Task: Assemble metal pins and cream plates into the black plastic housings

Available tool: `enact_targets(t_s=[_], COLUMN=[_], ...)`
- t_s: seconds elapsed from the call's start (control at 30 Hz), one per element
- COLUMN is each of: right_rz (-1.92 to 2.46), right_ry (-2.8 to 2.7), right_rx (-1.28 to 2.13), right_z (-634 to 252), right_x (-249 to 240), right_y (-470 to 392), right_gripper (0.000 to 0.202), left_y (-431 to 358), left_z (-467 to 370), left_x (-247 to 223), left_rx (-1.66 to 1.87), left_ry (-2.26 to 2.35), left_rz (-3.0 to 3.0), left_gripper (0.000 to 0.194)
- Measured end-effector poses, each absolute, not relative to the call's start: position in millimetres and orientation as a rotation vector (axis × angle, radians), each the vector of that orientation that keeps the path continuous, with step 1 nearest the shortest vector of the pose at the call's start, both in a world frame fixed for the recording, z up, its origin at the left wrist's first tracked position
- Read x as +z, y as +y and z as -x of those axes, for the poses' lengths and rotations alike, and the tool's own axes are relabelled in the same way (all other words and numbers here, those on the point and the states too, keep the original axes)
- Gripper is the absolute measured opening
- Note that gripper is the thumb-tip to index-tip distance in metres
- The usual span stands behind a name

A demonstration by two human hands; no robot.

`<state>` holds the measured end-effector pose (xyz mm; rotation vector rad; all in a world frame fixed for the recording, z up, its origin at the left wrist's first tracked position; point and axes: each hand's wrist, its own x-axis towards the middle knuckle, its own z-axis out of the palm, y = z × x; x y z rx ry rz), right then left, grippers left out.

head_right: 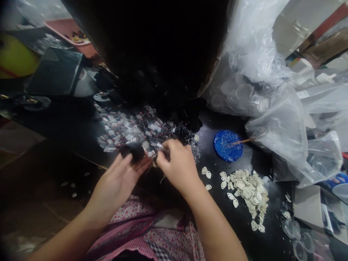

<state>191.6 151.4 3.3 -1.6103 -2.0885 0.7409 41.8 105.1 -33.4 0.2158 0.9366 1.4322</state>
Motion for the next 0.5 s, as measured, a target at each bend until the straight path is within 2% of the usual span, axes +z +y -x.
enact_targets(t_s=[0.1, 0.3, 0.5], right_rz=[1.580, 1.497, 1.410], right_ry=[-1.903, -1.841, -1.589], right_rx=[1.016, 0.929, 1.016], right_z=[-199, -209, -213], right_x=[6, -1, -3], right_y=[137, 124, 114], right_gripper=[0.003, 0.009, 0.014], left_y=[101, 93, 87], left_z=[-45, -52, -61], left_x=[-33, -38, -36], left_rx=[1.419, 1.396, 1.389], left_ry=[0.948, 1.005, 0.982], left_rz=[-0.291, -0.383, -0.345], left_gripper=[0.010, 0.014, 0.014])
